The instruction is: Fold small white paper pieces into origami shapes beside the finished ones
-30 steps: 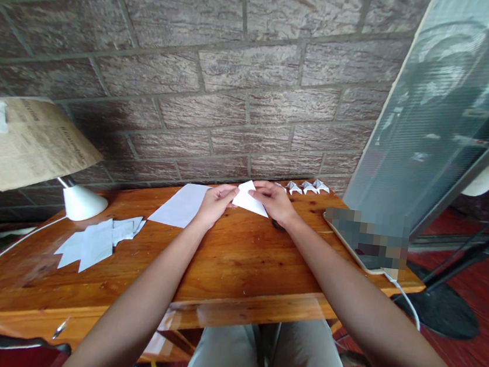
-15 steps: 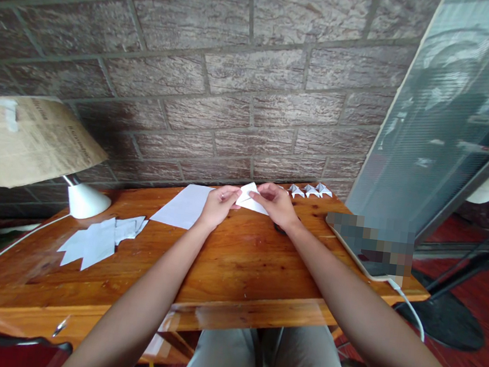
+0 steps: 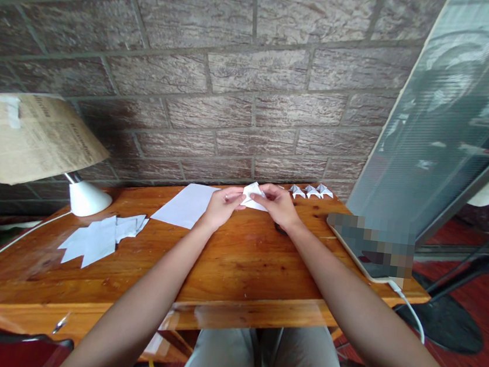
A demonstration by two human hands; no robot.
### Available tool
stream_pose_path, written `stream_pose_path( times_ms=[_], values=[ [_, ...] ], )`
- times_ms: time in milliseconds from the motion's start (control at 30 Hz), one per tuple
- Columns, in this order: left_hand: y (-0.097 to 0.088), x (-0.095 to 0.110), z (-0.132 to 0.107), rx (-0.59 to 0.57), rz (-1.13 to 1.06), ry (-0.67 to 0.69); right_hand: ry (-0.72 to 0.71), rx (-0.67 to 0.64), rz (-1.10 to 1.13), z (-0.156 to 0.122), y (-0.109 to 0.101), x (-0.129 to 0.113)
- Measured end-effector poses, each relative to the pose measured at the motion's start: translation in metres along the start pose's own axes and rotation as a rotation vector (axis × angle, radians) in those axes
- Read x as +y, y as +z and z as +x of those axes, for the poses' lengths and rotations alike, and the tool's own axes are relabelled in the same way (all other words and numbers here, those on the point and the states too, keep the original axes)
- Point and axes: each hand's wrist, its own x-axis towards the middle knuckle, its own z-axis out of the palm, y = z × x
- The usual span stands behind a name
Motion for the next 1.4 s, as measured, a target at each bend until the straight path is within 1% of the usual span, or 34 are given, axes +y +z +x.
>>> stream_pose_path(
  times_ms=[133,233,300,400,533,667,733,867,1033,1233,1300,1400],
  values=[
    [0.0031,0.0012,-0.0015,0.006,-0.023,-0.001,-0.087,-0.039,-0.166,-0.0015,-0.0015,0.0014],
    [0.0037,0.0007,-0.0011,0.023,-0.027,-0.006,-0.135,-0.035,-0.281,-0.0027,-0.0023,0.0010],
    [0.0031,0.0000,-0.0003,0.024,-0.027,-0.011,-0.160,-0.025,-0.307,-0.0029,-0.0021,0.0003],
    [0.0017,-0.0014,0.0008,0.020,-0.031,-0.018,-0.168,0.015,-0.265,-0.0023,-0.0014,-0.0005],
    [0.0009,-0.0040,0.0009,0.014,-0.032,-0.012,-0.127,0.048,-0.216,-0.0012,-0.0019,0.0003],
    [0.0015,-0.0056,0.0000,-0.058,0.019,0.039,-0.046,0.116,-0.181,-0.0007,-0.0020,0.0018],
    [0.0020,-0.0053,-0.0003,-0.071,0.054,0.066,-0.014,0.144,-0.130,-0.0007,-0.0012,0.0016],
    [0.0025,-0.0029,-0.0011,-0.047,0.065,0.088,-0.008,0.130,-0.055,-0.0010,0.0009,-0.0001],
    [0.0021,-0.0020,-0.0013,-0.032,0.058,0.098,-0.024,0.111,-0.068,-0.0012,0.0016,-0.0003],
    [0.0026,-0.0052,0.0012,0.054,0.006,0.078,-0.030,0.167,-0.016,-0.0010,0.0011,0.0014],
    [0.0031,-0.0039,0.0001,0.035,0.007,0.079,-0.012,0.164,-0.028,-0.0009,0.0010,0.0013],
    [0.0046,0.0008,-0.0033,-0.032,0.010,0.092,0.014,0.160,-0.031,-0.0010,0.0007,0.0002]
  ],
)
